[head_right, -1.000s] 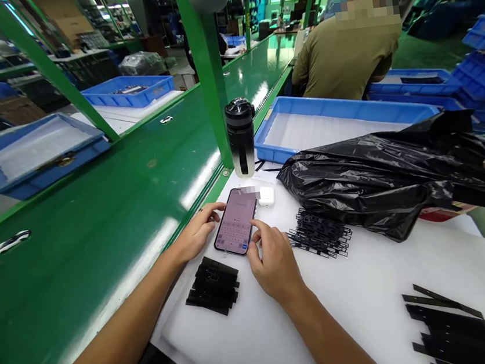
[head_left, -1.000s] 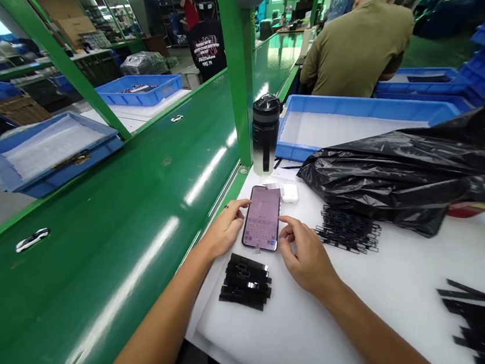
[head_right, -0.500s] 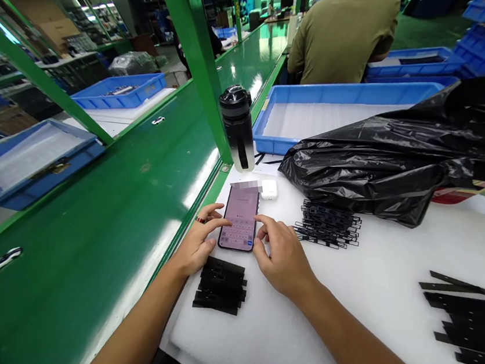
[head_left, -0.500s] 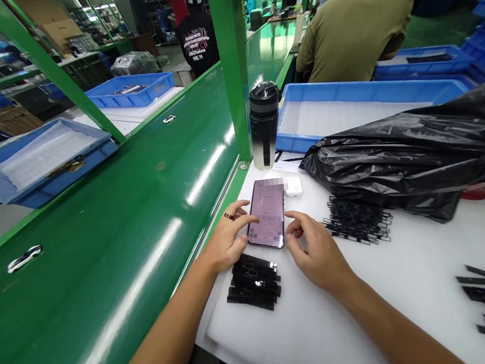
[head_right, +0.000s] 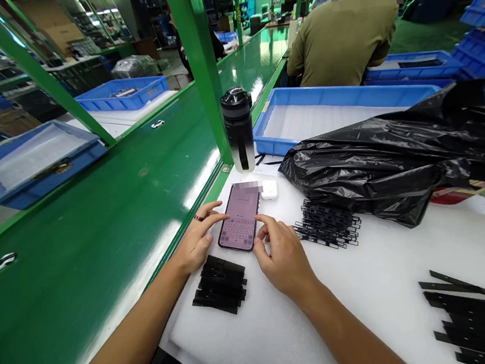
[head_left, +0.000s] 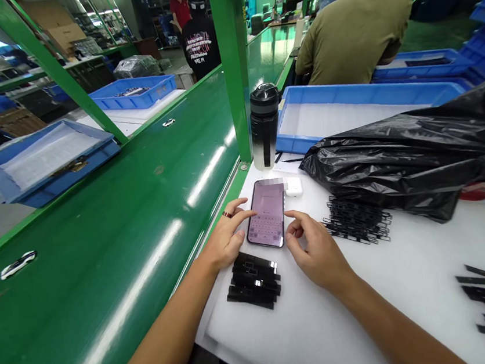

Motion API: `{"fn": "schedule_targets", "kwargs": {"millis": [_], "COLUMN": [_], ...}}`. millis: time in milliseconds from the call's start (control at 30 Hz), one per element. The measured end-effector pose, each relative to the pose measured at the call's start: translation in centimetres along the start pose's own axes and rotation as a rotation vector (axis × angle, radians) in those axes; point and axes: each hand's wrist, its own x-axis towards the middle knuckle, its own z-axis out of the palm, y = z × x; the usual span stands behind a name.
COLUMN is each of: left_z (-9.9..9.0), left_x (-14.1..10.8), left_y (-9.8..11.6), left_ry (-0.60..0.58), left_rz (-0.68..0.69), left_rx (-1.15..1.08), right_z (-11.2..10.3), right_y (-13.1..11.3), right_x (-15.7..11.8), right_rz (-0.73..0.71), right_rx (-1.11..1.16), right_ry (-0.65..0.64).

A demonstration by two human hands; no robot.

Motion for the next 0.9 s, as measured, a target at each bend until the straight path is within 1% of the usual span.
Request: {"fn": "schedule_targets", "kwargs": {"millis": [100, 400, 600, 900], "left_z": [0.1, -0.04, 0.22, 0.24], "left_x": [-0.11, -0.09, 0.02, 0.05], "left_y": [-0.2, 0.01, 0.04, -0.17], "left_ry": [0.022, 0.025, 0.01, -0.019], "left_rz": [0.011, -0.004, -0.014, -0.017], "left_rx": [-0.009, 0.012, -0.065, -0.06], "right_z": [-0.02, 0.0, -0.03, -0.08], "right_y": [-0.05, 0.1, 0.03, 0.01], "right_x": [-0.06, 0.02, -0.01, -0.03], "right_rz": [0.004, -0.003, 0.001, -0.003], "right_rx": [0.009, 0.014, 0.011, -0.007], "right_ry": [0.0, -0.001, -0.013, 0.009]}}
